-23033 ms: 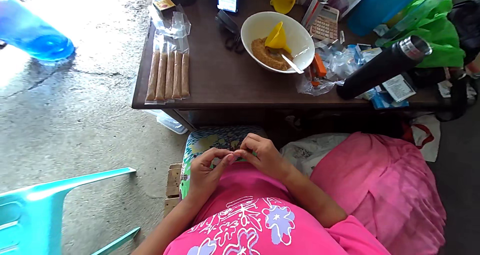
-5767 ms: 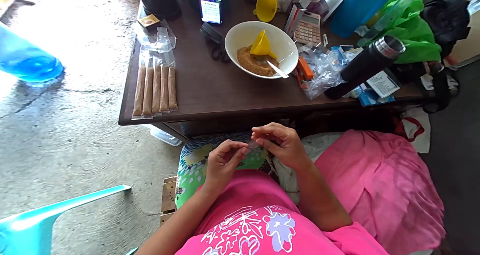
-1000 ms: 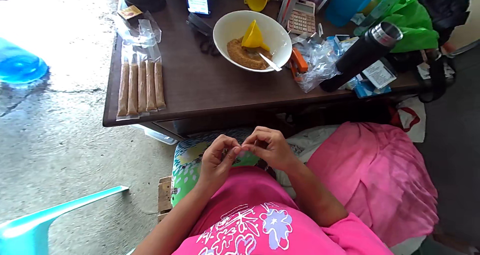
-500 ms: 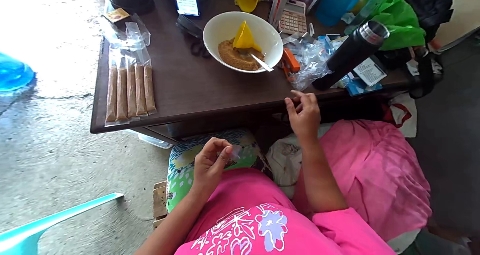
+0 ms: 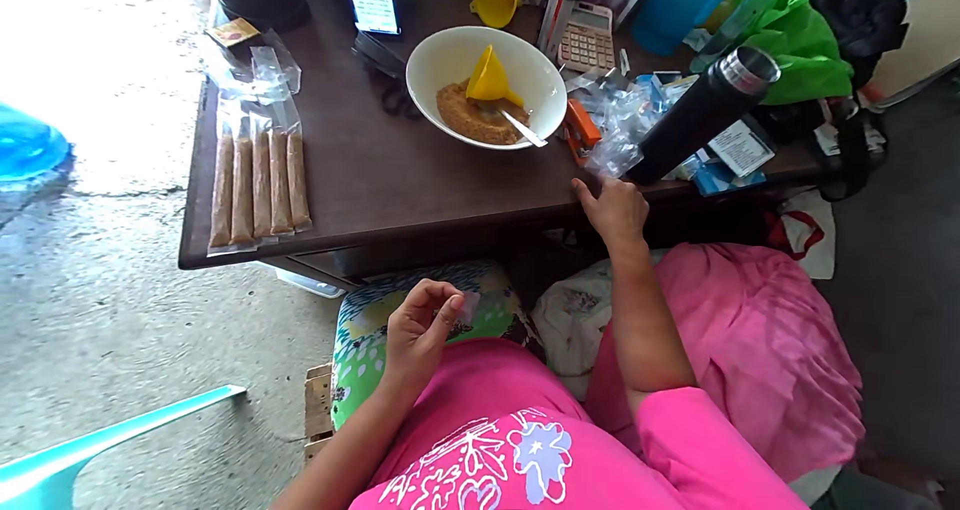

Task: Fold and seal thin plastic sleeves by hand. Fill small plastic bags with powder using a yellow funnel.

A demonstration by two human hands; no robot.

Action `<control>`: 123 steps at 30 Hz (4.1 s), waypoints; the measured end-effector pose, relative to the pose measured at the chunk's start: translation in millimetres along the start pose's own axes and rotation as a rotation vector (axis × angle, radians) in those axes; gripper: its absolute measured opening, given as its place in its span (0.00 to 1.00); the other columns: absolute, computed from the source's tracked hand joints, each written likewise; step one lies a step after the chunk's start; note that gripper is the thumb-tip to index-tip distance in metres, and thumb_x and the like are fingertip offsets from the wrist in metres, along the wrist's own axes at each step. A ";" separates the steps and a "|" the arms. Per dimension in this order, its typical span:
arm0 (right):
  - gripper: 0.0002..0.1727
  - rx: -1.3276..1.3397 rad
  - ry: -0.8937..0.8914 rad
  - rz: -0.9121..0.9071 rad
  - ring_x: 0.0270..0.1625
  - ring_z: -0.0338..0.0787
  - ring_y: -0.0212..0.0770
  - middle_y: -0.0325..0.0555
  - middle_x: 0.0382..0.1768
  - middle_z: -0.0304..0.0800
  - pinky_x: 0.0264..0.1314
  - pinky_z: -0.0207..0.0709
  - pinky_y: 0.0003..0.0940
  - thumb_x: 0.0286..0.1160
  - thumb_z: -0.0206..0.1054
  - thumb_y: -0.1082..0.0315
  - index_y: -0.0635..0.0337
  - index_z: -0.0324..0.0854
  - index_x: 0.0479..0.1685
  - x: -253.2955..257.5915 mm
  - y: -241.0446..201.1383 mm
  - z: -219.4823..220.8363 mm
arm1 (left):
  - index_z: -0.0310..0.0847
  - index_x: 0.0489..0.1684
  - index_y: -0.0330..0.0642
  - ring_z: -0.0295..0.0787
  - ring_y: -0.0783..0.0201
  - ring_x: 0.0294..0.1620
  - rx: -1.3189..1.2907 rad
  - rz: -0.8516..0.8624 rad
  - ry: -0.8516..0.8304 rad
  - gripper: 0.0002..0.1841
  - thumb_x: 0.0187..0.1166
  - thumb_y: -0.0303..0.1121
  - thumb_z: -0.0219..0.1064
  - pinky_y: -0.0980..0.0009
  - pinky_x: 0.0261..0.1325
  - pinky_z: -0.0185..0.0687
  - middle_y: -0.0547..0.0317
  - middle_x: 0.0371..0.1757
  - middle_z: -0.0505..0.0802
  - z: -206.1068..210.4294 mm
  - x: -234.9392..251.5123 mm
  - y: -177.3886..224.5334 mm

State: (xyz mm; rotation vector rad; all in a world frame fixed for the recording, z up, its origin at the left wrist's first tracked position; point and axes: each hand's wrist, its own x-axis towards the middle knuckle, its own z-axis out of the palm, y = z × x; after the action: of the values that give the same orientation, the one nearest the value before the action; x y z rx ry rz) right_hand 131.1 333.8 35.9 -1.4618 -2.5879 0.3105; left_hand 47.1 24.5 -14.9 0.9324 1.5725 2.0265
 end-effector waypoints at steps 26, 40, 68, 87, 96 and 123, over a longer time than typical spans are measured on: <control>0.13 2.413 -0.564 0.042 0.15 0.75 0.22 0.30 0.22 0.83 0.21 0.73 0.12 0.93 0.51 0.63 0.53 0.82 0.51 16.0 -9.5 27.3 | 0.84 0.45 0.45 0.89 0.77 0.39 -0.023 -0.047 -0.026 0.04 0.84 0.32 0.66 0.78 0.48 0.87 0.73 0.40 0.92 -0.8 2.6 -2.6; 0.21 1.623 0.071 0.194 0.18 0.79 0.20 0.36 0.40 0.91 0.20 0.72 0.12 0.93 0.54 0.59 0.55 0.61 0.79 -49.5 -22.1 32.4 | 0.85 0.44 0.47 0.90 0.77 0.40 -0.003 -0.020 0.072 0.02 0.82 0.29 0.67 0.77 0.50 0.88 0.74 0.40 0.93 -1.9 7.0 -1.6; 0.11 1.081 -0.300 -0.749 0.34 0.87 0.23 0.47 0.40 0.90 0.40 0.85 0.16 0.81 0.67 0.70 0.70 0.91 0.47 -140.1 -73.5 26.7 | 0.84 0.55 0.43 0.93 0.74 0.44 -0.127 0.036 0.060 0.12 0.77 0.29 0.73 0.74 0.51 0.91 0.71 0.45 0.96 -1.5 -0.5 5.6; 0.18 1.102 -0.476 -0.727 0.36 0.81 0.20 0.44 0.47 0.85 0.37 0.77 0.13 0.82 0.67 0.66 0.66 0.87 0.64 -138.3 -68.5 24.8 | 0.75 0.66 0.41 0.93 0.75 0.39 -0.053 0.007 0.078 0.24 0.71 0.22 0.75 0.76 0.50 0.90 0.72 0.39 0.95 0.6 -4.6 5.4; 0.07 1.147 -0.348 -0.724 0.34 0.86 0.21 0.42 0.34 0.88 0.40 0.83 0.15 0.71 0.76 0.71 0.69 0.92 0.36 -140.8 -71.1 21.8 | 0.78 0.65 0.41 0.93 0.76 0.42 -0.032 0.050 0.026 0.22 0.71 0.23 0.75 0.76 0.53 0.89 0.73 0.42 0.95 0.1 -3.2 1.8; 0.11 1.158 -0.337 -0.717 0.30 0.84 0.21 0.42 0.32 0.87 0.35 0.82 0.15 0.80 0.69 0.70 0.70 0.92 0.36 -135.8 -69.2 25.0 | 0.81 0.63 0.43 0.93 0.75 0.42 -0.042 0.053 0.005 0.19 0.74 0.27 0.75 0.75 0.51 0.90 0.71 0.42 0.96 -2.0 -5.2 1.2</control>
State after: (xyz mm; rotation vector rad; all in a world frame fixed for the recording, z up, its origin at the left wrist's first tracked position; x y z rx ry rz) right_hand 137.7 179.8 25.1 -0.0856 -2.1509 1.6309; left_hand 49.3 19.3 -15.3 0.9634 1.5171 2.0917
